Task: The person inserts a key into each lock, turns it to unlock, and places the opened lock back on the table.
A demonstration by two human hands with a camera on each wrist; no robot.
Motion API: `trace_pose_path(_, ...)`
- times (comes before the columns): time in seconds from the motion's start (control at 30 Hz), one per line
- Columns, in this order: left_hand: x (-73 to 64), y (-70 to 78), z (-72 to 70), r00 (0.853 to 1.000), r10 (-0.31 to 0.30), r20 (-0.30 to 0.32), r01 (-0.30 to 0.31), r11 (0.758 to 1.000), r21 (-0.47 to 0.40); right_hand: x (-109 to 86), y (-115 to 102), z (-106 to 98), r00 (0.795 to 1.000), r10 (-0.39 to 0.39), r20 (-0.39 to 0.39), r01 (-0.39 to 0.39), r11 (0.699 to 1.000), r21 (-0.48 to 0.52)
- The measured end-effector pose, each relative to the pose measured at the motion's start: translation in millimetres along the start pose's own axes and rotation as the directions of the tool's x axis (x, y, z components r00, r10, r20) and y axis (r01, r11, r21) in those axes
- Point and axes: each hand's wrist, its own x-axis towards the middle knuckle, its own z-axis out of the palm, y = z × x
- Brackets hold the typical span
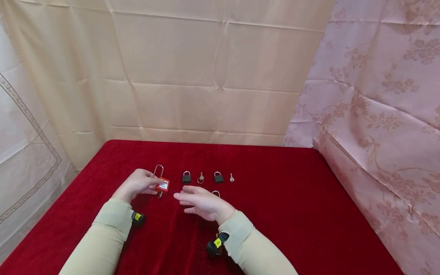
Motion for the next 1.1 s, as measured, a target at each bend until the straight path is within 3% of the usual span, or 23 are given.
trace_pose_path(0.43,0.0,-1.7,-10.5,0.999,-0.029,-0.021,0.032,0.991,0.134,0.8,1,-1,1.000,0.012,-0.017,-0.012,1.000,-0.010)
trace_pose_path(0.77,-2.8,-2.6,-16.5,1.000,-0.009,-0.017,0.012,0.989,0.149,-3.0,-1,-4,1.000,-0.006,-0.006,0.006,1.000,-0.020)
trace_pose_path(0.97,-3.0,0.4,-21.3,0.996,-0.013,-0.087,0.026,0.988,0.151,-6.5,-7,-5,0.999,-0.048,-0.001,0.048,0.999,-0.024)
trace_pose_path(1.1,-6.0,6.8,-23.5,0.993,0.022,-0.113,-0.004,0.988,0.153,-10.2,-15,-6,0.996,-0.088,-0.004,0.088,0.996,-0.028)
